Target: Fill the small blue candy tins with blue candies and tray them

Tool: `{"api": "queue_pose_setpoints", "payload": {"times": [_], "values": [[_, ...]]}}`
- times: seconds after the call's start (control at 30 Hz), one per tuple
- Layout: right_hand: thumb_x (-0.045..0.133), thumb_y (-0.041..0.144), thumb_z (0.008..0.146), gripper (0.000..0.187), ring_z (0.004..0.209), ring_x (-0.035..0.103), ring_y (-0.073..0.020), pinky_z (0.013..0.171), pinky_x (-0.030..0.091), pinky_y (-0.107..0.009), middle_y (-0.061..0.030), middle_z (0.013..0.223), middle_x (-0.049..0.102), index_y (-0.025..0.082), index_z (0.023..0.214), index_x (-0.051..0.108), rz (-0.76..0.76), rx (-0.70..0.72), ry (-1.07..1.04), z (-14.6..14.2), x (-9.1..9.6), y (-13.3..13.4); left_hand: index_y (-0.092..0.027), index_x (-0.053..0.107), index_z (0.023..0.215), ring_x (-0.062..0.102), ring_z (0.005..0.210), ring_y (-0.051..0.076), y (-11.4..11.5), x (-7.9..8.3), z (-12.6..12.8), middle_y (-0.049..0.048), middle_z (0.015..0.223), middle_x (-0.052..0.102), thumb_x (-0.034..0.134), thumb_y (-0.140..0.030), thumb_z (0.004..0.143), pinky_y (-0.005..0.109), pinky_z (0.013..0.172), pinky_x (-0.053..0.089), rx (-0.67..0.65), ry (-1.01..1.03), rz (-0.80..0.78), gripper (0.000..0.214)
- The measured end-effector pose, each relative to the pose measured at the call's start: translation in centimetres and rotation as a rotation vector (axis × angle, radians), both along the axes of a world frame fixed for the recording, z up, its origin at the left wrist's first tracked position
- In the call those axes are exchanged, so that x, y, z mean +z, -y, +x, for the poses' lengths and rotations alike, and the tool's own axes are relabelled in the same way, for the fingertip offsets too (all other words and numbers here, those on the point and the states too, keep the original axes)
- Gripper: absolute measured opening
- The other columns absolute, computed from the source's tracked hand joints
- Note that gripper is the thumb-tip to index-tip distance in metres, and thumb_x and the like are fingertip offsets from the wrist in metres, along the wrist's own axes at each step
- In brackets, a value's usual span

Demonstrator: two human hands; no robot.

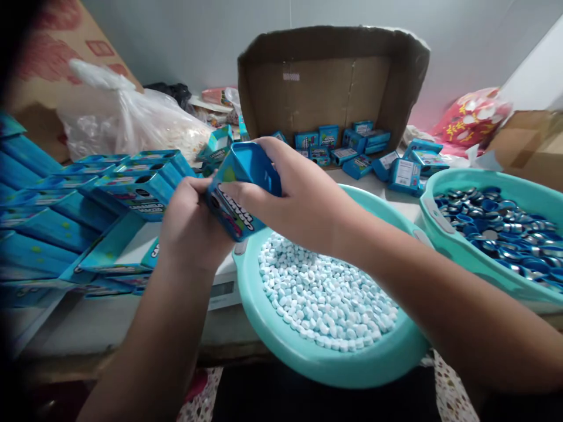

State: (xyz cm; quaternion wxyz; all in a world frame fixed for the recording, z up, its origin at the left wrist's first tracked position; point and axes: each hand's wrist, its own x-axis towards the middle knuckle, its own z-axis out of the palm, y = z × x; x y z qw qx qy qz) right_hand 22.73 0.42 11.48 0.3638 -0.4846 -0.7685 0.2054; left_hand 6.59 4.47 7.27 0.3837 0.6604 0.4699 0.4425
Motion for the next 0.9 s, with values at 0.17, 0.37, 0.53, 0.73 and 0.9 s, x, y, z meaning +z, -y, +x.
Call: {"api": "queue_pose_setpoints", "payload": {"times": [0.17,0.37,0.53,0.73,0.9], "values": [[0.058,0.047,0.095,0.041,0.107,0.066,-0.0331,0.086,0.055,-0.043,-0.0048,0.108,0.07,0.026,0.13,0.062,0.145,-0.115,0.257,1.6,1.7,1.3,-0.014,0.064,0.107,0.069,0.106,0.024,0.6,-1.0,2.5,0.0091,0.1,0.074,0.026,-0.019,0.096,0.042,0.09,0.059,-0.196,0.676,-0.53,0.04],[0.055,0.039,0.097,0.044,0.114,0.066,-0.0347,0.094,0.054,-0.048,-0.0074,0.12,0.072,0.024,0.138,0.061,0.276,-0.18,0.443,1.9,2.3,2.1,-0.014,0.068,0.106,0.072,0.1,0.022,0.8,-2.1,3.9,0.0075,0.095,0.075,0.035,-0.023,0.102,0.038,0.094,0.059,-0.415,0.89,-0.661,0.034],[0.053,0.04,0.098,0.041,0.108,0.068,-0.0339,0.09,0.054,-0.047,-0.0074,0.114,0.072,0.025,0.135,0.063,0.332,-0.211,0.411,2.1,2.5,1.8,-0.022,0.067,0.119,0.067,0.117,0.024,1.0,-2.0,3.8,0.0049,0.11,0.076,0.029,-0.052,0.104,0.038,0.1,0.056,-0.359,0.867,-0.757,0.05],[0.049,0.036,0.101,0.034,0.095,0.067,-0.0244,0.079,0.052,-0.035,-0.0048,0.106,0.069,0.022,0.13,0.06,0.308,-0.252,0.259,2.4,1.8,0.7,-0.027,0.062,0.132,0.053,0.136,0.027,2.0,-1.7,4.1,0.0012,0.132,0.068,0.031,-0.06,0.103,0.043,0.11,0.049,-0.425,0.888,-0.5,0.053],[0.043,0.033,0.102,0.028,0.065,0.053,-0.0111,0.057,0.04,-0.023,0.0029,0.082,0.056,0.024,0.127,0.053,0.175,-0.182,0.076,2.5,0.8,-0.5,-0.028,0.055,0.139,0.047,0.142,0.027,1.5,-1.5,2.9,0.0026,0.138,0.064,0.044,-0.054,0.101,0.041,0.113,0.046,-0.221,0.69,-0.184,0.047]]}}
